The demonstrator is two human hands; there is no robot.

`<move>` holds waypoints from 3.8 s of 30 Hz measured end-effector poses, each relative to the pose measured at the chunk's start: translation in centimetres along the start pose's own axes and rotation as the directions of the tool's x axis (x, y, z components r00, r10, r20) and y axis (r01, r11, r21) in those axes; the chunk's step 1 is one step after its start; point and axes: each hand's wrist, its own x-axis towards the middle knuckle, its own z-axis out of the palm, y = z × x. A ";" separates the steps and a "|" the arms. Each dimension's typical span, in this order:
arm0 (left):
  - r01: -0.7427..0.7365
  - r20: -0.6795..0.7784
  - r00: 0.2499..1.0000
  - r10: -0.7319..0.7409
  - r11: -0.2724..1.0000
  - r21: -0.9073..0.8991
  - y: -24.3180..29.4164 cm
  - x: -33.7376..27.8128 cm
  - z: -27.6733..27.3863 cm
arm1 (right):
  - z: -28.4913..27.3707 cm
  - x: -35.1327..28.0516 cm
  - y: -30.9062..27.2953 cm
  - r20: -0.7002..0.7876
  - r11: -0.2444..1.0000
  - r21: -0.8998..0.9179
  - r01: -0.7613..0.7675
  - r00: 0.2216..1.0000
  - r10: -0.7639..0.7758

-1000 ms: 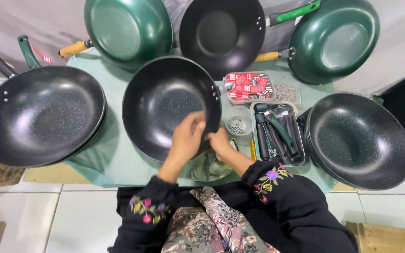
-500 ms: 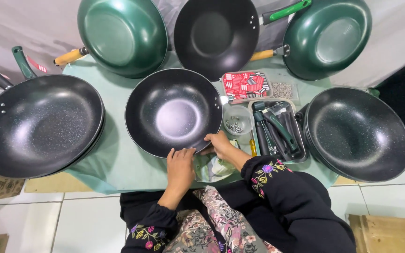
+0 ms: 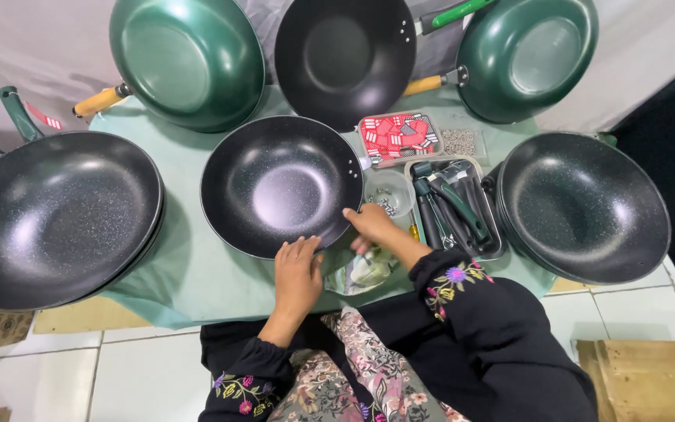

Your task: Assembling a handle onto a green wok using screws and a screwdriver.

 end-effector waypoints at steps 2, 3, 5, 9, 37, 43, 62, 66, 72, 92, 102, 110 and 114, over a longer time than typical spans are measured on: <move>-0.012 -0.020 1.000 0.010 0.997 -0.073 1.2 0.2 -1.1 | -1.9 -2.0 -1.5 -0.042 0.984 -0.169 0.065 0.996 -0.073; -0.022 -0.043 0.999 0.016 0.989 -0.144 1.9 0.4 -1.6 | -2.9 -2.9 -2.1 -0.068 0.934 -0.337 0.120 0.986 -0.152; -0.065 -0.066 0.996 0.052 0.973 -0.222 3.0 0.9 -2.0 | -5.4 -4.4 -3.0 -0.123 0.897 -0.402 0.183 0.960 -0.251; -0.140 -0.081 0.990 0.117 0.886 -0.441 5.4 1.4 -1.7 | -9.9 -5.4 -1.7 -0.304 0.766 -0.594 0.245 0.814 -0.495; 0.544 0.672 0.733 -0.101 0.681 -0.491 5.4 1.5 11.1 | -0.2 3.1 11.7 -0.319 0.342 -0.931 -0.130 0.744 -0.587; 0.640 0.682 0.720 -0.129 0.505 -0.580 3.5 0.6 12.6 | 0.2 6.0 14.2 -0.318 0.296 -0.948 -0.120 0.444 -0.838; 0.682 0.669 0.720 -0.186 0.369 -0.631 2.5 -1.3 13.4 | -1.9 1.0 8.5 -0.237 0.720 -0.694 -0.010 0.947 -0.215; 0.708 0.678 0.704 -0.212 0.287 -0.646 3.7 -1.8 11.3 | -2.6 -2.6 6.8 -0.034 0.564 -0.792 0.236 0.904 -0.426; 0.669 0.662 0.744 -0.094 0.096 -0.737 5.8 -2.4 8.7 | -2.3 -6.7 3.4 0.039 0.551 -0.755 0.357 0.862 -0.505; 0.544 0.256 0.839 -0.481 0.731 -0.412 -2.1 4.6 -5.6 | -8.7 8.4 2.4 -0.302 0.576 -0.621 0.532 0.515 -0.802; 0.435 0.254 0.873 -0.415 0.900 -0.026 -1.8 10.8 -3.1 | -6.7 11.6 0.3 -0.176 0.526 -0.764 0.374 0.663 -0.727; 0.408 0.269 0.874 -0.404 0.912 0.045 -3.7 13.0 -1.3 | -7.0 13.8 1.0 -0.166 0.563 -0.705 0.432 0.671 -0.723; 0.346 0.268 0.891 -0.366 0.930 0.120 -4.3 13.8 -1.1 | -7.1 14.3 1.4 -0.160 0.554 -0.700 0.451 0.657 -0.737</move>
